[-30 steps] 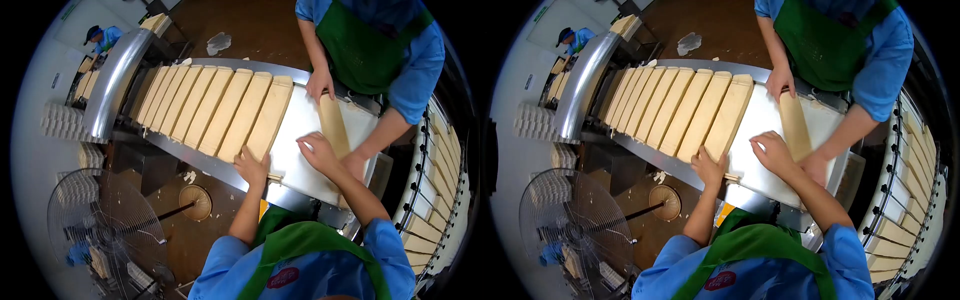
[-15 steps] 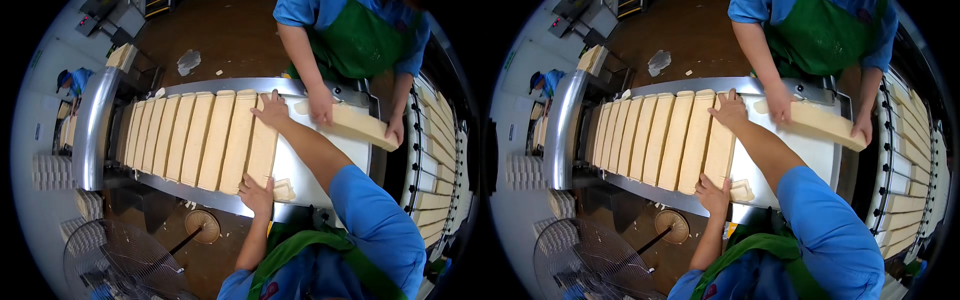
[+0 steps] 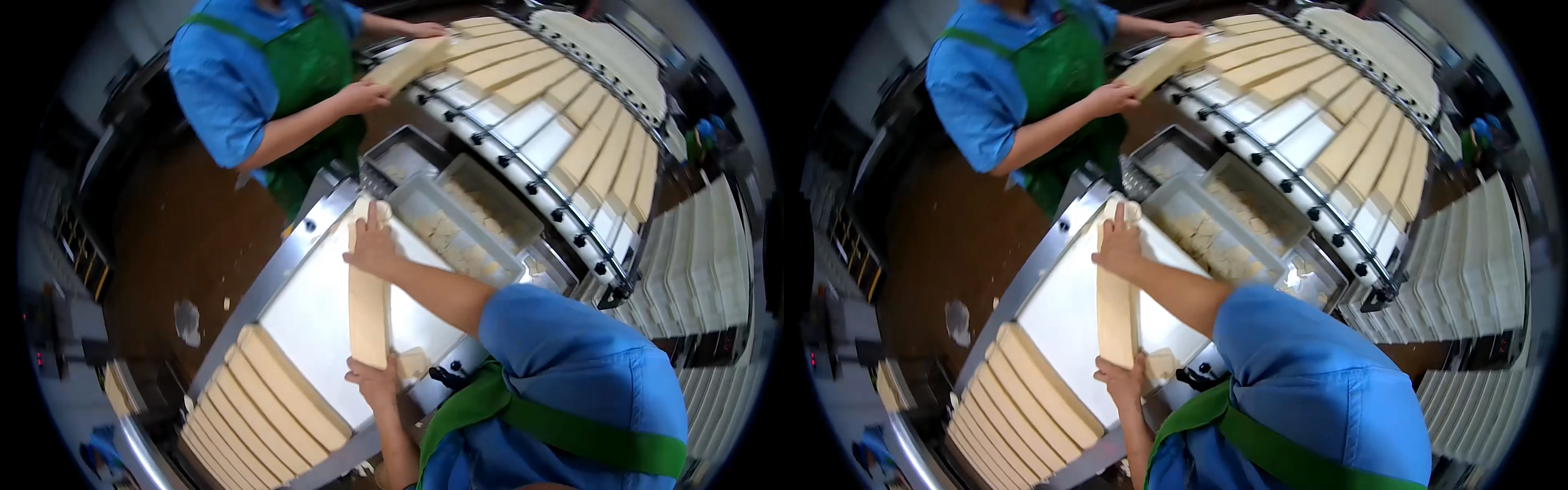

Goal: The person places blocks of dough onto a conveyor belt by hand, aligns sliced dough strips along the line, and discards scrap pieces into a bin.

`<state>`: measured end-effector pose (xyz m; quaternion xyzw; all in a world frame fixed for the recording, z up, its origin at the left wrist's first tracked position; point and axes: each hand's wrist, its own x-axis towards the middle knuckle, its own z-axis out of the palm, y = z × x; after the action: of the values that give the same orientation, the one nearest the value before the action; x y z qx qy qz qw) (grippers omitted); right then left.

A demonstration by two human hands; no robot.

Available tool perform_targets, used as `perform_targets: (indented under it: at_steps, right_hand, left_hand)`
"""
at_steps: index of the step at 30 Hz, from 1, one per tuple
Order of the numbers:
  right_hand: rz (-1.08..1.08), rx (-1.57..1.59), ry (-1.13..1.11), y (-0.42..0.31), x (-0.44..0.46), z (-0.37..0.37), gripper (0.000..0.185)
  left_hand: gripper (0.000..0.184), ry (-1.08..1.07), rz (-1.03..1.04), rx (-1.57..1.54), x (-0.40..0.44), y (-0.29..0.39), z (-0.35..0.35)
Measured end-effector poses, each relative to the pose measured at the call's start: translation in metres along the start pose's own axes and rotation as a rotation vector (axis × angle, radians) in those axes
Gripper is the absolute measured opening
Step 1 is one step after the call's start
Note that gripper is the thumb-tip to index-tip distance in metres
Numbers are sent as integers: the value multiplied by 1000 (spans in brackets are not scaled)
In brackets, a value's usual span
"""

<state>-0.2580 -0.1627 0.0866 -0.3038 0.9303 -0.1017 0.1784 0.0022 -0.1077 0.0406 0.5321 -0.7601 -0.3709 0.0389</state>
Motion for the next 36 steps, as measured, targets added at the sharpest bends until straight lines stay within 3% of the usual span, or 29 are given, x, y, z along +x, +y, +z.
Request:
perform_targets:
  at_steps: [1, 3, 6, 8, 9, 11, 13, 18, 20, 22, 24, 25, 26, 28, 29, 31, 32, 34, 36]
  right_hand:
    - [28, 13, 22, 14, 0, 0, 86]
    - [240, 379, 45, 38, 2, -5, 89]
    - [285, 632, 194, 103, -3, -36, 90]
    - [329, 726, 303, 149, -15, -72, 84]
    - [294, 769, 480, 180, -6, -72, 82]
    - [368, 834, 399, 231, -11, -127, 82]
    - [369, 805, 565, 289, 3, -146, 81]
    - [478, 693, 666, 415, 65, -187, 85]
    - [504, 675, 592, 445, 75, -216, 85]
    - [523, 275, 279, 479, 89, -237, 82]
    - [523, 192, 238, 508, 100, -246, 80]
    - [529, 101, 202, 520, 105, -248, 77]
    - [522, 101, 197, 529, 112, -243, 77]
    - [628, 49, 590, 543, 128, -225, 76]
    - [569, 82, 631, 537, 127, -222, 78]
    - [499, 55, 577, 526, 125, -210, 79]
    - [433, 31, 528, 520, 127, -206, 81]
    - [405, 73, 403, 518, 129, -196, 85]
    - [386, 29, 499, 519, 128, -190, 88]
  left_hand:
    - [86, 19, 9, -2, 3, 5, 6]
    - [83, 35, 44, 11, 7, 27, 13]
    - [81, 125, 42, -60, 0, 80, 26]
    - [74, 167, 233, -201, 2, 115, 42]
    - [74, 177, 250, -207, 5, 134, 51]
    - [72, 215, 573, -29, 9, 173, 69]
    - [74, 177, 661, -91, 13, 220, 86]
    - [69, 122, 843, -220, 28, 327, 132]
    - [71, 20, 963, -186, 44, 358, 150]
    - [71, -68, 937, -200, 63, 385, 169]
    - [70, -299, 914, -216, 80, 405, 188]
    - [61, -306, 923, -198, 81, 417, 196]
    - [61, -300, 916, -196, 87, 428, 210]
    - [52, -327, 1034, -223, 105, 440, 249]
    - [52, -324, 1027, -223, 108, 446, 263]
    - [43, -426, 865, -391, 108, 459, 287]
    - [43, -411, 856, -392, 103, 469, 288]
    - [43, -437, 641, -334, 88, 479, 280]
    - [40, -284, 812, -511, 93, 458, 296]
